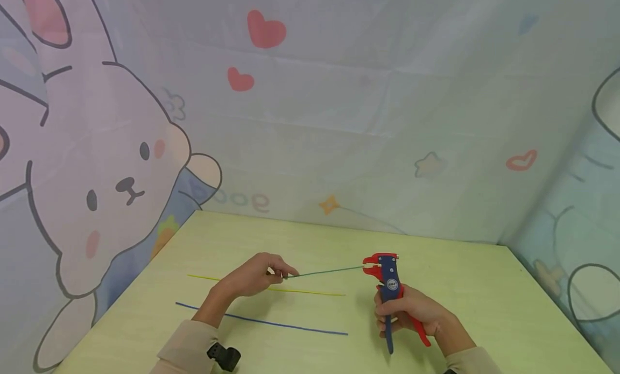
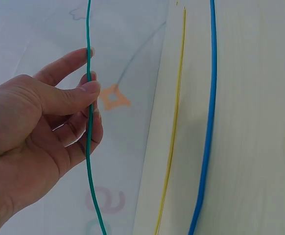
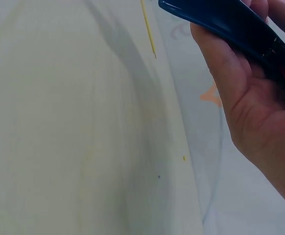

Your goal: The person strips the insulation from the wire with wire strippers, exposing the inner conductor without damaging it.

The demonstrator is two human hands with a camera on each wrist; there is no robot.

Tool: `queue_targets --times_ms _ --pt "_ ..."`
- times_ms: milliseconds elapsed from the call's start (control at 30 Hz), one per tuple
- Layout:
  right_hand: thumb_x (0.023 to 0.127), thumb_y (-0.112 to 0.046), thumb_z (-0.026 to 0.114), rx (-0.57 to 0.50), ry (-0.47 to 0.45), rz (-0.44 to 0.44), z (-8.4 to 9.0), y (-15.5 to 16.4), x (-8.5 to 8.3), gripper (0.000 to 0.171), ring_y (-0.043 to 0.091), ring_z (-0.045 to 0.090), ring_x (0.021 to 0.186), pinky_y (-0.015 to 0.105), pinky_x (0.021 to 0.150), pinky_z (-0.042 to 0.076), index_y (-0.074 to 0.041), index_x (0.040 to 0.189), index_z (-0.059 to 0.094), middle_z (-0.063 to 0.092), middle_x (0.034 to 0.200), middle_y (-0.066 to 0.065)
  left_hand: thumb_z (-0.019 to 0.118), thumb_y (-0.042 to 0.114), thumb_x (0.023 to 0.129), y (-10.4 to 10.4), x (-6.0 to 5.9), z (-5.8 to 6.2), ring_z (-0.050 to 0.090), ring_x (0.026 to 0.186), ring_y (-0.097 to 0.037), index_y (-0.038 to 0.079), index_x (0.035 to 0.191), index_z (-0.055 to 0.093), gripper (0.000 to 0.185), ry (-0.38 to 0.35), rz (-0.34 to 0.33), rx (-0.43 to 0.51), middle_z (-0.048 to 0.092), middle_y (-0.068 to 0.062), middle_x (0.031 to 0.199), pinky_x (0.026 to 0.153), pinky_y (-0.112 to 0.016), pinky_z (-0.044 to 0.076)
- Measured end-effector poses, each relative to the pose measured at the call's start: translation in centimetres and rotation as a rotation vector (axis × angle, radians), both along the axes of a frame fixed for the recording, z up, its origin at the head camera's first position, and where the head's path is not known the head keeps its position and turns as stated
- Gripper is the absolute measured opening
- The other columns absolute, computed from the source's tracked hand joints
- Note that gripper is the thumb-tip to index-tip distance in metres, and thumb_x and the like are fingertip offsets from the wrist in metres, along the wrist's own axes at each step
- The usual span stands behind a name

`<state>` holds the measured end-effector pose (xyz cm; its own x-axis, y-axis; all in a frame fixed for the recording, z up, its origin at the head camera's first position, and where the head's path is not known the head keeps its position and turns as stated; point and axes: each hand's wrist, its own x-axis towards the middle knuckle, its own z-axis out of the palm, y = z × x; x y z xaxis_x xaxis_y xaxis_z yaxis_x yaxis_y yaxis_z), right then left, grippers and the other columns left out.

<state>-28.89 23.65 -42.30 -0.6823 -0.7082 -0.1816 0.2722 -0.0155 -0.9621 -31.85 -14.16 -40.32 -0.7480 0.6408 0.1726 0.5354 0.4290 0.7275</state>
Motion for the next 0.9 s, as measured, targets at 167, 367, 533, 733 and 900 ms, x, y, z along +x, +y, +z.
queue_targets --times_ms 167,367,533,733,900 --pt "0.087 -0.005 0.054 -0.002 0.004 0.005 -0.21 0.0 0.0 0.01 0.028 0.059 0.075 0.053 0.078 0.044 0.0 0.095 0.05 0.058 0.08 0.012 0.053 -0.002 0.089 0.12 0.06 -0.06 0.054 0.098 -0.014 0.027 0.107 0.066 0.037 0.018 0.013 -0.013 0.06 0.01 0.103 0.077 -0.03 0.045" --pt "0.086 -0.005 0.054 0.001 0.007 0.007 -0.27 -0.09 0.02 0.01 0.03 0.059 0.075 0.053 0.078 0.044 -0.001 0.095 0.051 0.057 0.08 0.011 0.052 -0.002 0.089 0.39 0.28 0.03 0.054 0.097 -0.014 0.029 0.107 0.066 0.038 0.019 0.02 -0.029 0.059 0.009 0.103 0.075 -0.03 0.045" --pt "0.086 -0.004 0.055 0.003 0.033 0.018 -0.29 -0.19 0.0 0.01 0.031 0.059 0.072 0.053 0.076 0.045 0.001 0.093 0.05 0.058 0.078 0.012 0.052 -0.002 0.089 0.55 0.35 0.07 0.054 0.097 -0.015 0.027 0.107 0.066 0.038 0.046 0.01 -0.025 0.059 0.01 0.101 0.075 -0.03 0.046" --pt "0.084 -0.002 0.056 0.018 0.02 0.012 -0.26 -0.23 -0.07 0.009 0.031 0.058 0.071 0.051 0.075 0.046 0.0 0.091 0.05 0.056 0.077 0.011 0.053 -0.001 0.089 0.52 0.2 0.09 0.054 0.096 -0.016 0.028 0.108 0.066 0.036 0.053 0.009 -0.034 0.059 0.011 0.1 0.075 -0.029 0.046" --pt "0.084 -0.003 0.056 0.027 0.017 0.018 -0.35 -0.22 -0.08 0.009 0.031 0.058 0.072 0.05 0.075 0.046 0.0 0.091 0.051 0.056 0.077 0.011 0.053 -0.001 0.089 0.52 0.15 0.03 0.055 0.096 -0.02 0.026 0.108 0.066 0.036 0.05 0.002 -0.025 0.059 0.01 0.099 0.075 -0.029 0.046"
